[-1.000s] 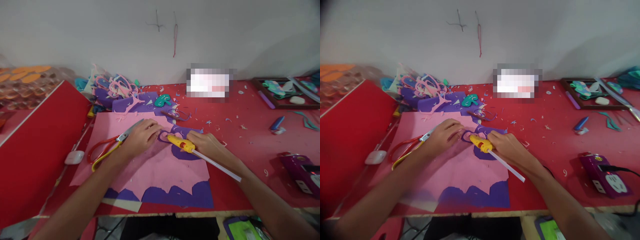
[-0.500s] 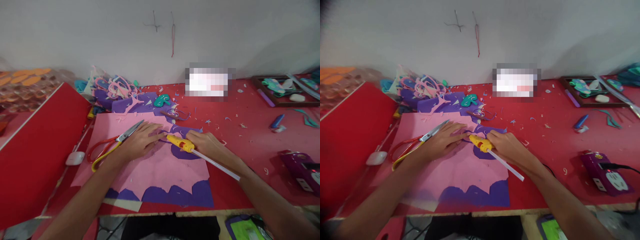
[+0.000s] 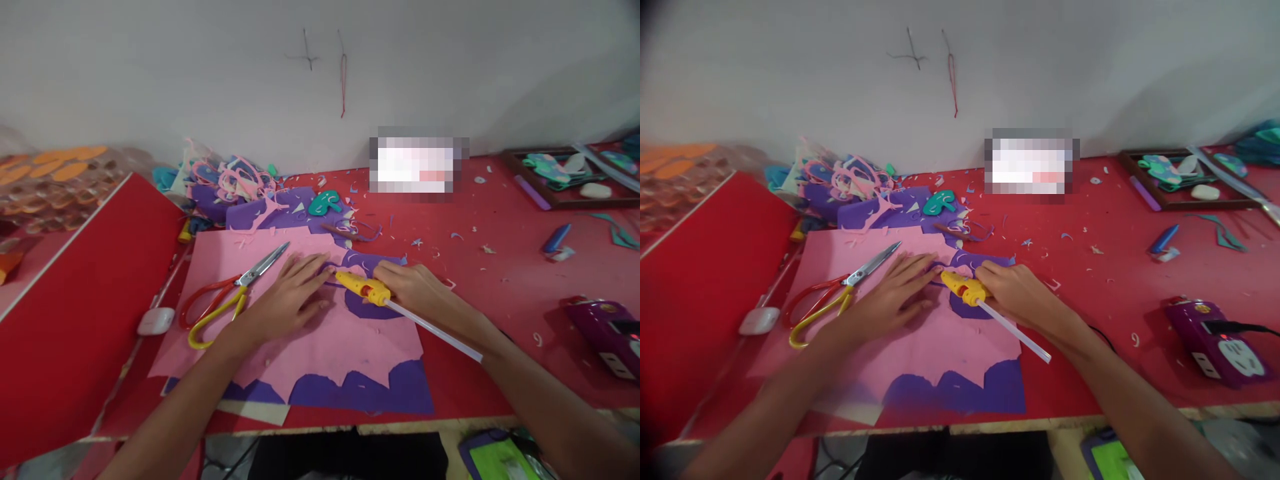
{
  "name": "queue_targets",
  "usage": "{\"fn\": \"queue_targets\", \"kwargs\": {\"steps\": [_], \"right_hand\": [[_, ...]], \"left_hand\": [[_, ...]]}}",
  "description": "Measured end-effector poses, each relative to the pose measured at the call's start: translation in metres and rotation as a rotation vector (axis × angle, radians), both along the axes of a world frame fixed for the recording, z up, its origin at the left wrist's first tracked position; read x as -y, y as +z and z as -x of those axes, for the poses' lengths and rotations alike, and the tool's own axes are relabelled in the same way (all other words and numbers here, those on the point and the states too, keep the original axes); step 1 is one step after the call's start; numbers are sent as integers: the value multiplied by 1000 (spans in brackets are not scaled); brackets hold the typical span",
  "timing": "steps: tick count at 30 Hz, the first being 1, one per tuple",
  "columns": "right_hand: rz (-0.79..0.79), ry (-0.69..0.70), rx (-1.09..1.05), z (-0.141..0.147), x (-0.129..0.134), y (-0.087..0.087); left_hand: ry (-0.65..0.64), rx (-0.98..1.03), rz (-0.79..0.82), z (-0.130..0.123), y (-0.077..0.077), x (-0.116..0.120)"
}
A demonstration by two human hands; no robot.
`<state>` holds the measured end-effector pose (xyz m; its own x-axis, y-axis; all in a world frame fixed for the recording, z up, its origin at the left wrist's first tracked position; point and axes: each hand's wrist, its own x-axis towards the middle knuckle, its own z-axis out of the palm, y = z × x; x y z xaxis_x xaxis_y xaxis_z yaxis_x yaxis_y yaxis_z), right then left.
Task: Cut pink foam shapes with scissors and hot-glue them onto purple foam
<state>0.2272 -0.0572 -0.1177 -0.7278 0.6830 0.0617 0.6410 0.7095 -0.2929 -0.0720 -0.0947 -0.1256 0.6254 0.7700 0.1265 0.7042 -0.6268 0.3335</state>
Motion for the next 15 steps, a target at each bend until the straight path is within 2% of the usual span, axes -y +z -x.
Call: {"fn": "queue_targets", "kwargs": {"steps": [4,8,10,12,13,15], "right_hand": [[-18,1,-9,-1,0,-3],[1,-9,-9,-1,1,4],[13,-7,-3,-1,1,5],[11,4,-3,-1,1,4],[4,12,-8,-2,0,2],[-14,23,-26,-3,-1,-2]], "left_hand": [[8,9,-55,0,0,-2],[73,81,-292,12,15,-2],[237,206,-445,20,26,2],[448,335,-520,26,34,6],[511,377,-543,28,36,7],[540,400,-510,29,35,7]]}}
